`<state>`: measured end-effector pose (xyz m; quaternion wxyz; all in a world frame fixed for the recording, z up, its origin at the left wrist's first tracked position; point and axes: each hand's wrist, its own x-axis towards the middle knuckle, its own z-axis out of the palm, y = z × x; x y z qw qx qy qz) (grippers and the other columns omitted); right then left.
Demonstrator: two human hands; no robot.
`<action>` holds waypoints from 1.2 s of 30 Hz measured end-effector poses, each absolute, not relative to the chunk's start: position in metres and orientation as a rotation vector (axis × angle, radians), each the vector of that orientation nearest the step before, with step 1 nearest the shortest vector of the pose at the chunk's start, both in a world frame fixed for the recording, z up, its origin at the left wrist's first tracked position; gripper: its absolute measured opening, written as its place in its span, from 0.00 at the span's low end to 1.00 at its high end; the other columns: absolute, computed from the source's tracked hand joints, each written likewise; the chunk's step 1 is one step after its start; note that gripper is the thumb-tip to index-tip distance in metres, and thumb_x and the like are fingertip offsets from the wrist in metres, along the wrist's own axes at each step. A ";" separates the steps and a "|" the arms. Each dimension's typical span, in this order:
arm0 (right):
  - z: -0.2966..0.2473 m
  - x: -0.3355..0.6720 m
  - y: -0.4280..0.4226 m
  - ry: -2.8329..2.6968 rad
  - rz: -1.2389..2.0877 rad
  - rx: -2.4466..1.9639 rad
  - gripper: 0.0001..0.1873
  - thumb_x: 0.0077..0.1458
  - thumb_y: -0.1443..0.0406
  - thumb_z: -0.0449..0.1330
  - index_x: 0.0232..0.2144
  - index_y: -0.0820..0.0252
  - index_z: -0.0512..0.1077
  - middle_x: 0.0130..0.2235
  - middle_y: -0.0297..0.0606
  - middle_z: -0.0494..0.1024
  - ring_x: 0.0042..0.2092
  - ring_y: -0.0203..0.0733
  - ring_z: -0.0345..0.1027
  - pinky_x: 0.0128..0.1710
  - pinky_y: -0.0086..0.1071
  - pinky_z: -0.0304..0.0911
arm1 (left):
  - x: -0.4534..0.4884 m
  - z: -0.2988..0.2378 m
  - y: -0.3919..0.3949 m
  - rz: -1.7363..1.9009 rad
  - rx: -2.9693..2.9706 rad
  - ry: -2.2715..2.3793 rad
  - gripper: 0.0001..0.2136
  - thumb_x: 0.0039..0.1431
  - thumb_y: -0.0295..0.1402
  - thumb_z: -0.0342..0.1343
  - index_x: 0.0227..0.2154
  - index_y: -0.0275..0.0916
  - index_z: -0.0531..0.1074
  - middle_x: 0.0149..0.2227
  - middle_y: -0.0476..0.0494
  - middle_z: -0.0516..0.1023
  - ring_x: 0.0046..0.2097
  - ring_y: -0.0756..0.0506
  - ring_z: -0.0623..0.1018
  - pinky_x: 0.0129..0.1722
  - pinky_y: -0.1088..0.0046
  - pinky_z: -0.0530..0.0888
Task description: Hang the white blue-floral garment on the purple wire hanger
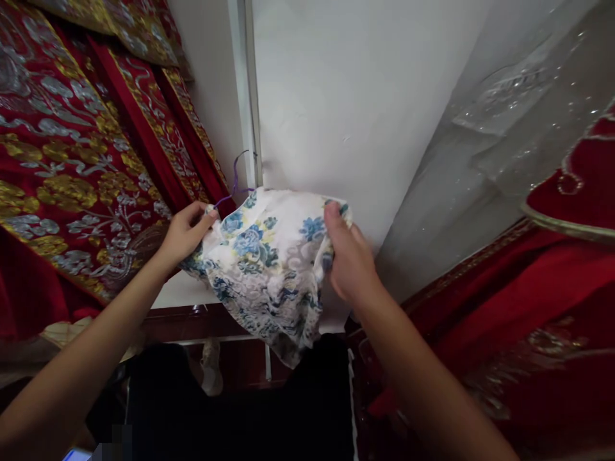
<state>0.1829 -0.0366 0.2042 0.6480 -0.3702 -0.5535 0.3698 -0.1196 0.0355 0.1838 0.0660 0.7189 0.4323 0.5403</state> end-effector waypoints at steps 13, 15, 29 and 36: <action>0.227 0.177 -0.070 -2.583 1.136 -0.316 0.28 0.59 0.45 0.57 0.56 0.50 0.73 0.66 0.37 0.63 0.66 0.52 0.58 0.64 0.47 0.58 | -0.117 0.171 0.026 1.982 1.809 1.165 0.19 0.65 0.46 0.52 0.23 0.38 0.65 0.22 0.52 0.61 0.25 0.51 0.61 0.25 0.75 0.59; 0.219 0.170 -0.064 -2.522 0.782 -0.484 0.24 0.60 0.53 0.60 0.57 0.47 0.71 0.67 0.37 0.62 0.66 0.50 0.57 0.65 0.49 0.55 | -0.104 0.170 0.013 2.008 1.664 1.045 0.22 0.66 0.48 0.50 0.22 0.38 0.64 0.23 0.51 0.63 0.25 0.51 0.62 0.25 0.75 0.60; 0.111 0.138 -0.004 -2.121 -0.411 -0.491 0.56 0.48 0.48 0.67 0.71 0.50 0.43 0.56 0.48 0.65 0.54 0.58 0.64 0.53 0.50 0.62 | -0.051 0.194 -0.064 1.499 1.622 0.528 0.18 0.54 0.33 0.66 0.23 0.39 0.59 0.30 0.50 0.68 0.33 0.51 0.71 0.34 0.75 0.70; 0.108 0.196 -0.010 -2.032 -0.444 -0.802 0.51 0.41 0.50 0.69 0.66 0.52 0.59 0.51 0.46 0.66 0.50 0.56 0.66 0.51 0.48 0.65 | -0.083 0.168 -0.033 1.604 1.601 0.620 0.21 0.40 0.27 0.73 0.39 0.39 0.75 0.33 0.49 0.78 0.33 0.49 0.78 0.36 0.73 0.75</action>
